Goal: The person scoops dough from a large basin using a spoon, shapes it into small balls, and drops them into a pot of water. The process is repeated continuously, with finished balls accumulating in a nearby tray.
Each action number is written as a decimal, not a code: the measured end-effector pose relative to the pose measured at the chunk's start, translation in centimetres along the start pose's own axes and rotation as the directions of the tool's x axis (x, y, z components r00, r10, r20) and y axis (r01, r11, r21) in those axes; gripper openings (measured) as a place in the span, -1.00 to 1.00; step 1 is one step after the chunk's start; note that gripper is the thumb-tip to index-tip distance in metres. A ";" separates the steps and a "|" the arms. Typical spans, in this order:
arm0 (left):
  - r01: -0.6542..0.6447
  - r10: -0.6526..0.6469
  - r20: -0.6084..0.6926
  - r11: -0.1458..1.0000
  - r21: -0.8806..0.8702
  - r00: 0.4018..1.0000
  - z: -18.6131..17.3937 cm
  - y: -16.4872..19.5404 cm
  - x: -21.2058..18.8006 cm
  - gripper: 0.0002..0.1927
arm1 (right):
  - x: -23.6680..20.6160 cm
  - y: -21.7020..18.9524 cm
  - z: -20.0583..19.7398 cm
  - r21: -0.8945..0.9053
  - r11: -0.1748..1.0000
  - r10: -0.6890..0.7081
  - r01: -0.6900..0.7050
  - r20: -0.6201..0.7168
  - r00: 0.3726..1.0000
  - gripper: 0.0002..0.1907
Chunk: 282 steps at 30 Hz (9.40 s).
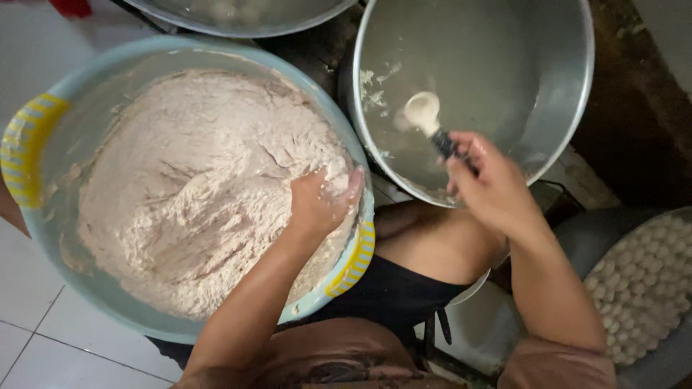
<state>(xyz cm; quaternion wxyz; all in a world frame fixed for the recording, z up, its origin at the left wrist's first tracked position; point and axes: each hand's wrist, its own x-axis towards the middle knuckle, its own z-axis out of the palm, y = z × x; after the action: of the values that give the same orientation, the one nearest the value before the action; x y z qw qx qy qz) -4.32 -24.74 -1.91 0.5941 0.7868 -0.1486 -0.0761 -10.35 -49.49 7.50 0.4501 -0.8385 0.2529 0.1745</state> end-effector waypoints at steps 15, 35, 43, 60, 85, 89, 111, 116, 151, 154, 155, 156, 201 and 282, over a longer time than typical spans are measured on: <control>-0.050 0.018 0.091 0.932 0.360 0.996 1.0 -2.5 -0.5 -0.41 | -3.8 -2.1 2.9 0.161 0.972 -0.214 0.169 0.324 0.921 -0.49; 0.073 -0.072 -0.019 0.989 0.127 0.997 1.9 -1.8 -1.4 -0.74 | -4.0 -3.3 2.5 -0.194 0.927 -0.291 0.321 0.171 0.941 -0.50; 0.134 -0.183 0.124 0.935 0.328 0.975 1.2 -1.6 -0.1 -0.66 | -3.2 -2.8 4.5 0.149 0.945 -0.320 0.290 0.255 0.913 -0.57; 0.135 -0.258 0.202 0.869 0.477 0.945 -2.6 -7.7 0.8 -0.13 | 7.1 1.3 1.7 -0.404 0.845 -0.427 0.349 -0.118 0.896 -0.53; 0.181 -0.222 0.070 0.910 0.372 0.973 -1.6 -5.2 0.2 -0.51 | 1.4 0.3 3.7 -0.020 0.982 -0.189 0.188 -0.155 0.970 -0.52; -0.027 0.006 0.073 0.958 0.287 0.997 -1.3 -3.7 -0.1 -0.66 | -1.8 -1.4 4.6 0.068 0.991 -0.117 0.113 0.057 0.991 -0.51; 0.201 -0.440 0.246 0.749 0.631 0.864 -1.8 -2.9 1.2 -0.59 | -1.4 -1.0 3.3 0.057 0.998 -0.035 0.018 0.318 0.948 -0.47; 0.320 -0.381 0.167 0.897 0.304 0.909 -1.1 -2.3 0.7 -0.54 | 1.6 0.3 0.9 -0.167 0.986 0.004 0.002 0.036 0.999 -0.44; 0.508 -0.509 -0.182 0.629 0.589 0.841 -3.5 -11.0 9.8 -0.13 | 1.1 1.5 0.9 0.363 0.922 0.049 -0.135 0.235 0.971 -0.41; 0.263 -0.370 -0.002 0.654 0.709 0.929 -2.0 -10.9 9.3 -0.21 | 4.2 3.1 0.4 0.137 0.974 0.165 -0.182 0.127 0.978 -0.33; 0.198 -0.310 0.045 0.707 0.679 0.950 -1.8 -10.9 8.3 -0.18 | 5.0 3.6 0.4 0.016 0.979 0.202 -0.204 0.096 0.975 -0.31; 0.134 -0.251 0.092 0.752 0.645 0.964 -1.8 -10.6 7.0 -0.15 | 5.7 4.0 0.5 -0.054 0.994 0.095 -0.094 0.011 0.995 -0.35; 0.119 -0.115 -0.034 0.978 0.169 0.993 2.2 -1.2 -0.3 -0.78 | -3.0 -2.2 0.0 -0.240 0.971 -0.016 0.015 -0.005 1.000 -0.51; 0.179 -0.487 0.244 0.669 0.721 0.839 -16.6 -13.5 -5.9 -0.54 | 0.6 2.0 32.7 0.541 0.696 -0.675 0.472 0.269 0.687 -0.37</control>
<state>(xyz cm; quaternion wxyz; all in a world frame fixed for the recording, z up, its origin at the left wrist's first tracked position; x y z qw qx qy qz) -3.02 -4.29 -10.48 0.1979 0.9250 -0.1386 -0.2933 -13.11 -22.98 -11.64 0.7005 -0.6895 -0.1091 0.1482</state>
